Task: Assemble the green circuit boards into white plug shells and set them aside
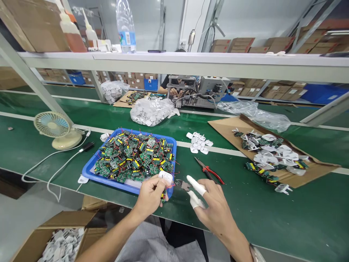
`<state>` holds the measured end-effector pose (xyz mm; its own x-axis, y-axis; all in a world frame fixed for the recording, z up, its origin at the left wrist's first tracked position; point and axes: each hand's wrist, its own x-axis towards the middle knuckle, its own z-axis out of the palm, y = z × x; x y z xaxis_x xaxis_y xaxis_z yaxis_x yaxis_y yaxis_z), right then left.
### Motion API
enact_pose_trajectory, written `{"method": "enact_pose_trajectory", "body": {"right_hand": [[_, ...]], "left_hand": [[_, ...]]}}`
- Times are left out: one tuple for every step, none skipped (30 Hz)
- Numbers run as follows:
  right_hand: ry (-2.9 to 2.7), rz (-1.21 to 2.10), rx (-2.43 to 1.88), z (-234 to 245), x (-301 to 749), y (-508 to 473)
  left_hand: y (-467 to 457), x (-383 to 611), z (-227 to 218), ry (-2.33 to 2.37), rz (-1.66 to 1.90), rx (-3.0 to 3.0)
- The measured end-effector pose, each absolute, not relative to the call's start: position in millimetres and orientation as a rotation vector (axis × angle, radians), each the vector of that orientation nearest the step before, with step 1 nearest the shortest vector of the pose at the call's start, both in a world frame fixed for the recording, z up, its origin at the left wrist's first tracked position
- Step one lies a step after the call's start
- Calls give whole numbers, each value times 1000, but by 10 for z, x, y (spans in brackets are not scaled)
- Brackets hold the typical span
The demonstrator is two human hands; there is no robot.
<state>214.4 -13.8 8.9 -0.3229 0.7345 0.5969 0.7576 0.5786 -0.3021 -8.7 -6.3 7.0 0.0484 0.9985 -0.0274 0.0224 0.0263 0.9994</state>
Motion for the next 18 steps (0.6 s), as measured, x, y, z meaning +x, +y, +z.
{"method": "enact_pose_trajectory", "body": {"right_hand": [[-2099,-120,-1187,110,2168,-131],[-2094,-176,-1192,132,2182,-129],[-2087,-218,-1196,155,2187,-130],[-2079,-249,-1203,177,2186,-134],[-2069,-277,-1210,200,2182,-139],[-2057,-301,-1217,223,2177,-144],[-2048,-321,-1224,246,2171,-148],[-2044,-335,-1229,268,2165,-152],[-2042,-342,-1235,288,2158,-154],[-2042,-343,-1239,306,2152,-157],[-2043,-342,-1241,322,2144,-159],[-2045,-342,-1245,335,2135,-162],[-2049,-345,-1247,345,2124,-164],[-2055,-351,-1250,353,2113,-167],[-2060,-360,-1251,360,2101,-169],[-2068,-366,-1252,366,2090,-170],[-2075,-369,-1254,371,2080,-171],[-2079,-372,-1254,375,2071,-170]], "left_hand": [[-74,-88,67,1207,1150,1249],[-84,-89,68,1210,1155,1276],[-93,-88,72,1214,1158,1305],[-101,-88,80,1216,1160,1332],[-108,-88,90,1216,1161,1356],[-113,-88,101,1214,1161,1375],[-117,-89,111,1212,1163,1388],[-120,-90,118,1210,1164,1400],[-123,-92,122,1210,1165,1410],[-124,-94,123,1209,1165,1419],[-126,-95,121,1210,1164,1425],[-127,-97,118,1211,1163,1427],[-129,-97,113,1213,1162,1428],[-130,-97,108,1213,1159,1427],[-132,-97,103,1213,1155,1428],[-134,-96,100,1211,1151,1430],[-136,-94,97,1209,1148,1435],[-139,-93,96,1208,1147,1441]]}}
